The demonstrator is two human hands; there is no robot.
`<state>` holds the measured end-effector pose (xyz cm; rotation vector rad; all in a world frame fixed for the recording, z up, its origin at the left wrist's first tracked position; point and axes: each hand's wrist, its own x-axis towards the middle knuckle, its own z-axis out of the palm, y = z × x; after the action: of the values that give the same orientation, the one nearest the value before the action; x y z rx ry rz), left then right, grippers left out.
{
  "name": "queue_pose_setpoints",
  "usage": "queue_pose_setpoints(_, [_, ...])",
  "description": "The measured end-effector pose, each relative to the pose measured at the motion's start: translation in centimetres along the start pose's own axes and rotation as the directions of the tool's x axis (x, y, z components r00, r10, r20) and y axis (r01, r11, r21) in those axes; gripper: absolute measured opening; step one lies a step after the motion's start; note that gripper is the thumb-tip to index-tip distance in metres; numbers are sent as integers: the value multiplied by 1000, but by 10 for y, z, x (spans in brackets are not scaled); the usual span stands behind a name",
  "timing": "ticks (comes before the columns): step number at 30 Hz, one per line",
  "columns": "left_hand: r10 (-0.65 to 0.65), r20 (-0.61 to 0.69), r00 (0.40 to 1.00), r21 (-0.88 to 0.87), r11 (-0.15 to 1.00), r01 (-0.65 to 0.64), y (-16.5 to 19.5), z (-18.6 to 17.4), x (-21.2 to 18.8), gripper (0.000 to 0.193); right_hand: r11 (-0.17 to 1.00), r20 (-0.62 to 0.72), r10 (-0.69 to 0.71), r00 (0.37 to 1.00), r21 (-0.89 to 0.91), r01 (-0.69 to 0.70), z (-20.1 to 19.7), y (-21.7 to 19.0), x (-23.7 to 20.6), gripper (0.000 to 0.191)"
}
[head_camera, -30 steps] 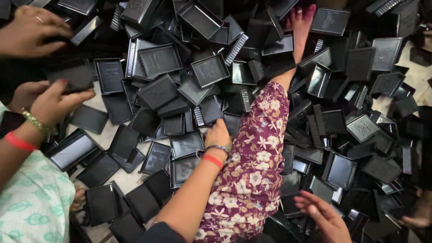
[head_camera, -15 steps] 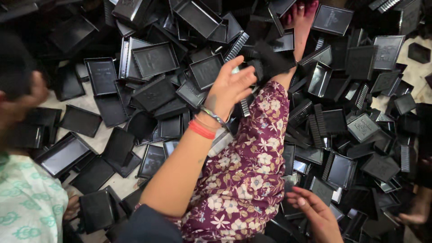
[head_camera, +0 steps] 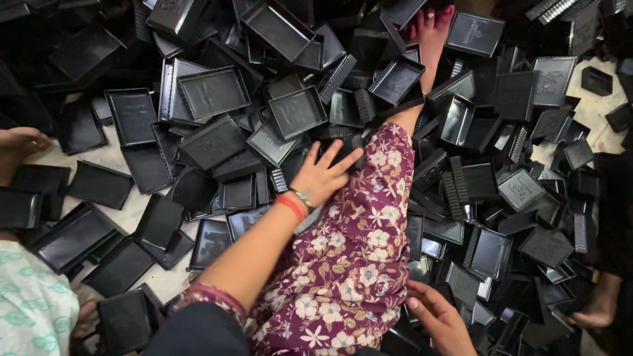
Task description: The person sits on the floor and repeatedly picks up small black plastic cases from a large pile, opens them, and places them back down. The person handles the cases one at a time, inspecting the interior before returning them to the pile.
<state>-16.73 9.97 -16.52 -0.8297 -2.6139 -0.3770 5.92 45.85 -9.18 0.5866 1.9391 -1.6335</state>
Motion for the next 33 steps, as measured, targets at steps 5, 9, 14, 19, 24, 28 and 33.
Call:
queue_pose_setpoints(5, [288,-158,945,63,958,-281,-25,0,3,18,999,20,-37,999,-4,38,-2,7,2,47])
queue_pose_setpoints(9, [310,-40,950,-24,950,-311,-25,1,-2,15,999,5,-36,999,-15,36,-3,10,5,47])
queue_pose_setpoints(14, [195,99,976,-213,962,-171,-17,13,-16,25,999,31,-12,999,42,11,2,13,8,46])
queue_pose_setpoints(19, [101,-211,972,-210,967,-146,-21,18,-13,39,997,68,-68,995,40,66,3,13,-3,46])
queue_pose_setpoints(24, [319,-169,933,114,946,-303,-45,-24,19,20,998,18,-52,998,41,52,2,6,-10,45])
queue_pose_setpoints(28, [263,-273,926,216,954,-207,-49,-63,63,13,996,54,-73,996,-47,76,11,0,-9,45])
queue_pose_setpoints(33, [109,-336,936,1,993,-115,-35,-74,119,17,990,136,-131,982,70,123,22,-6,-12,43])
